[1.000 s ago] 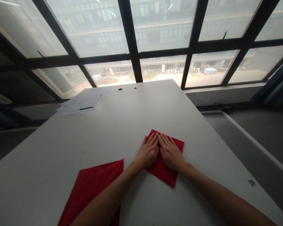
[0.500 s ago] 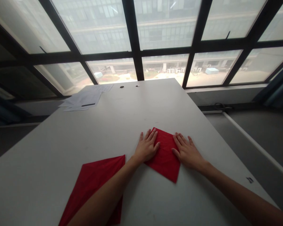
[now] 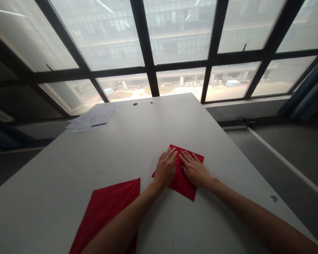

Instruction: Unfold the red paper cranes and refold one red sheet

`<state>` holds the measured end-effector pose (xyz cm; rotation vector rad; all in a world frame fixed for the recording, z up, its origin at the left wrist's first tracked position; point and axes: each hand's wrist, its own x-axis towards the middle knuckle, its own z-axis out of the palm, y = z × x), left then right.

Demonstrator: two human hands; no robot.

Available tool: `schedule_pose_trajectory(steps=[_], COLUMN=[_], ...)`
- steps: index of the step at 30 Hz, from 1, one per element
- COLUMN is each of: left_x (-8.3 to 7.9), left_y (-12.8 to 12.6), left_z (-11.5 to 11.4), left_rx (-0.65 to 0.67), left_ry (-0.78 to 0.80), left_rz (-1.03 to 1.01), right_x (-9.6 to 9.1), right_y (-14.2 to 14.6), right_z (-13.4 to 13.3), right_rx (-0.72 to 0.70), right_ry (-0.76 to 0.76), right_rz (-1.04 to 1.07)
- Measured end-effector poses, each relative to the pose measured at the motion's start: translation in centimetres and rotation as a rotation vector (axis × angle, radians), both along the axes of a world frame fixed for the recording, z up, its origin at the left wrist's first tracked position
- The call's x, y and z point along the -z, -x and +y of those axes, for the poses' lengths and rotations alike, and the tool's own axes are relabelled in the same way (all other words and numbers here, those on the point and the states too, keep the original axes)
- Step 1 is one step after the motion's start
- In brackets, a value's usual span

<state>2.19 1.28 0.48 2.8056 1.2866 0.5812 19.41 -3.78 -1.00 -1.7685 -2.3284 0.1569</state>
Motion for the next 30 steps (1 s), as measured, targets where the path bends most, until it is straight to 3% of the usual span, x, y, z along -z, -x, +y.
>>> schedule_pose_trajectory(steps=[4,10,13,18,21,26,30], left_x=[1.6,1.4,0.6,0.6,1.2,1.4,1.4], left_y=[0.2,1.2,0.5,-1.3,-1.4,-0.2,0.2], left_z=[-0.4,1.1,0.4,-2.1,-2.2,-1.0,-0.8], left_rx=[0.08,-0.046,-0.101,0.054,0.049,0.16,0.175], left_ry=[0.085,0.113,0.077,0.076,0.129,0.132,0.153], left_rz=[0.135,0.179,0.114,0.05,0.08,0.146,0.164], right_x=[1.1,1.6,1.0,-1.3,-1.9,-1.0,0.4], right_y=[0.0,-1.0,-0.9,1.3,1.8,0.0,-2.3], right_z=[0.1,-1.6,-2.3,-2.5,-1.4,1.4,2.5], right_rx=[0.178,0.389,0.471,0.555,0.485,0.01,-0.027], right_ry=[-0.02,-0.021,-0.025,-0.001,-0.031,-0.047,0.03], right_rz=[-0.017,-0.065,-0.114,-0.202,-0.177,-0.033,-0.001])
